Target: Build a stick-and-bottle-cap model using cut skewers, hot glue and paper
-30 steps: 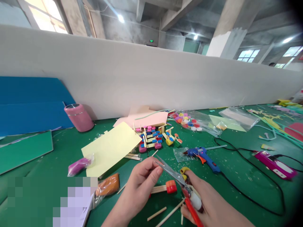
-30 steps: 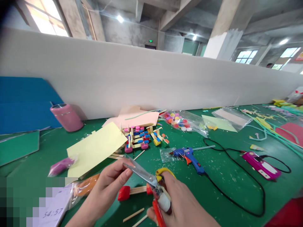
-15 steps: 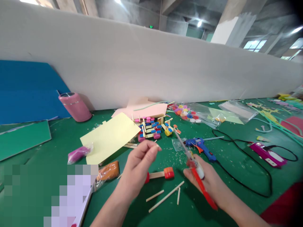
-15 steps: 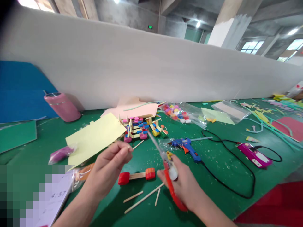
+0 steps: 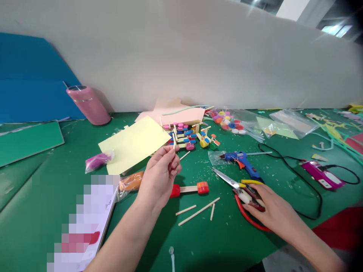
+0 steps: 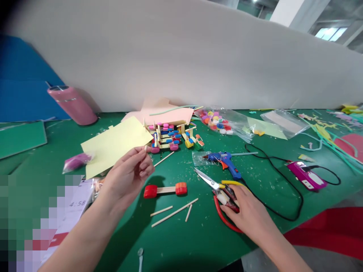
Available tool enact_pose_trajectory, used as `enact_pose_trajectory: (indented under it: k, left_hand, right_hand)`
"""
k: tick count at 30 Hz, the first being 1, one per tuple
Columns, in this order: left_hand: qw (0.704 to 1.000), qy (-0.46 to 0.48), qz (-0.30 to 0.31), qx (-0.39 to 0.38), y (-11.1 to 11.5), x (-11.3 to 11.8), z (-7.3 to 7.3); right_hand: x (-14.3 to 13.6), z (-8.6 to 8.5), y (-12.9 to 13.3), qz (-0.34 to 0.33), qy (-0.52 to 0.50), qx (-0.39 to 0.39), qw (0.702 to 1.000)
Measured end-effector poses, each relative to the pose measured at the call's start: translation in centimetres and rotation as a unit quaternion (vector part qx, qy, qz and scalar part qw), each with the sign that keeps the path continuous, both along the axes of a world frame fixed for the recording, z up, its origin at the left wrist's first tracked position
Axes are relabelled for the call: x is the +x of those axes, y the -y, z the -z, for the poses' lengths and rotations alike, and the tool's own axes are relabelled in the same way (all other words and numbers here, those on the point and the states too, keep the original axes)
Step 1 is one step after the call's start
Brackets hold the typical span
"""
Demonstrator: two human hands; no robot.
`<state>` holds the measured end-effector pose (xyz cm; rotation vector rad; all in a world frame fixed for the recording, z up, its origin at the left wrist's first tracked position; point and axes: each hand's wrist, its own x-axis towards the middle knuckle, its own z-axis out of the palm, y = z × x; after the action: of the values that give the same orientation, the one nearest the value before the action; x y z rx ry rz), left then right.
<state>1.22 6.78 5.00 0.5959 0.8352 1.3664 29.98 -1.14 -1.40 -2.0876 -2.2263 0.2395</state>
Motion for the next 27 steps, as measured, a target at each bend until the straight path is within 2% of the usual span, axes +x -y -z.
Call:
enact_pose_trajectory:
  k: [4, 6, 8, 10, 12, 15, 18, 22, 24, 27]
  left_hand:
    - [1.0, -0.004, -0.002, 0.006, 0.1, 0.2, -0.1]
    - [0.999, -0.03, 0.007, 0.018, 0.4, 0.2, -0.1]
    - [0.994, -0.094, 0.03, 0.038, 1.0, 0.0, -0.1]
    - [0.975, -0.202, 0.065, 0.061, 2.0, -0.2, 0.1]
    - [0.931, -0.336, 0.106, 0.089, 3.2, -0.5, 0.5]
    - [0.847, -0.492, 0.147, 0.142, 5.2, -0.5, 1.9]
    - [0.764, -0.591, 0.154, 0.208, 6.6, -0.1, 4.1]
    - [0.633, -0.708, 0.157, 0.269, 7.5, 0.4, 6.7]
    - [0.592, -0.739, 0.169, 0.276, 7.5, 0.5, 7.5]
    - [0.567, -0.76, 0.171, 0.267, 7.5, 0.4, 8.0]
  right_hand:
    - [-0.4, -1.3, 0.0, -0.013, 0.014, 0.042, 0.999]
    - [-1.6, -2.2, -0.1, -0.03, -0.027, 0.055, 0.998]
    - [-3.2, -2.8, -0.4, -0.065, -0.089, 0.041, 0.993]
    - [-5.1, -3.1, -0.6, -0.113, -0.135, 0.025, 0.984]
    - [-7.0, -3.1, -0.9, -0.171, -0.164, 0.016, 0.971]
    - [-9.1, -2.8, -1.5, -0.212, -0.185, 0.007, 0.96]
    - [-9.8, -2.5, -1.8, -0.211, -0.19, -0.005, 0.959]
    - [-9.6, -2.1, -1.7, -0.222, -0.188, -0.04, 0.956]
    - [-9.5, -2.1, -1.6, -0.229, -0.187, -0.048, 0.954]
    - [-9.6, -2.0, -1.5, -0.243, -0.18, -0.052, 0.952]
